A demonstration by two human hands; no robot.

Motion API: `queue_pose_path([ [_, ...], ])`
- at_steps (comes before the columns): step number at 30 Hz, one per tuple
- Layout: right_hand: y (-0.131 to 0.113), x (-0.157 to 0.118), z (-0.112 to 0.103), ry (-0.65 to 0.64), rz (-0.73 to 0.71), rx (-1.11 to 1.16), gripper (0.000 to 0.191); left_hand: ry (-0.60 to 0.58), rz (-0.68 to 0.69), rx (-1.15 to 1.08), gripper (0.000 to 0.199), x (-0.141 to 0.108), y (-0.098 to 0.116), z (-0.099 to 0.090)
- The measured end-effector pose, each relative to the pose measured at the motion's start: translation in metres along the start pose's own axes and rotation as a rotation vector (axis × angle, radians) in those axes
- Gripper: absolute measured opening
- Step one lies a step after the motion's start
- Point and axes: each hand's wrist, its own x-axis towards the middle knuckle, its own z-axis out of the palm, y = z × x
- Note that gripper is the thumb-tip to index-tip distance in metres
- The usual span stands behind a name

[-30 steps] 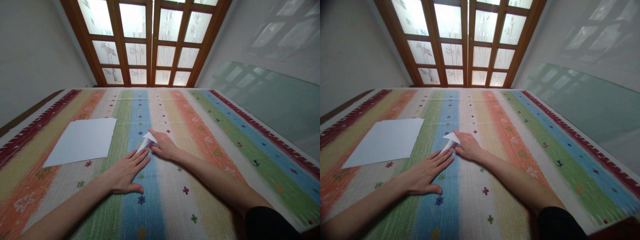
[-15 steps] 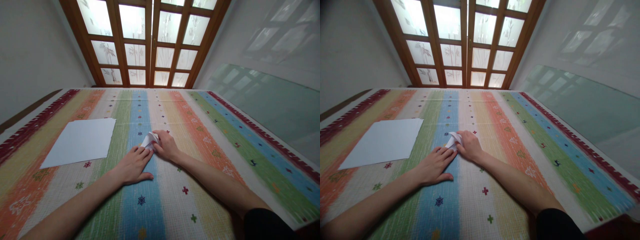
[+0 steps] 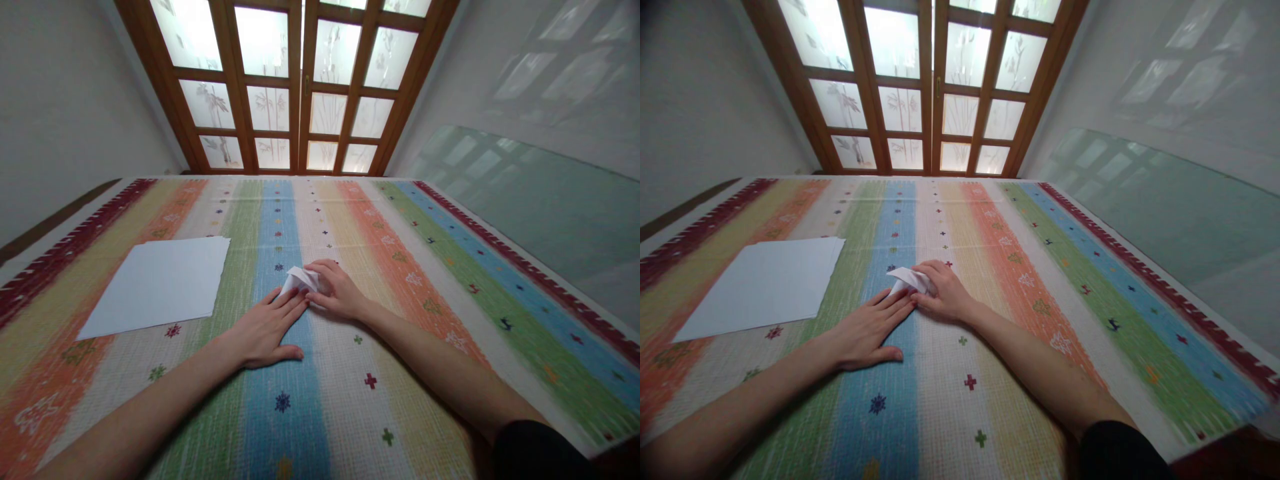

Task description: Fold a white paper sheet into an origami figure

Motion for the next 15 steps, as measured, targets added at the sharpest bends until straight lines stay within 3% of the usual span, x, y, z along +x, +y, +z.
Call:
queue_pose_path([
  [3, 0.0096, -0.0012, -0.0091, -0.166, 0.008, -0.013, 0.067, -0.009, -0.02, -0.016, 0.101, 0.0031, 0.0, -0.0031],
  [7, 0.0096, -0.0028, -0.0131, -0.381, -0.003, -0.109, 0.073, -0.04, -0.046, -0.026, 0.1, 0.0067, 0.0, -0.0065],
  [15, 0.0039, -0.006, -0.0109, -0.43, -0.043, -0.256, 0.068, -0.045, -0.045, -0.019, 0.092, 0.0068, -0.0004, -0.0057],
])
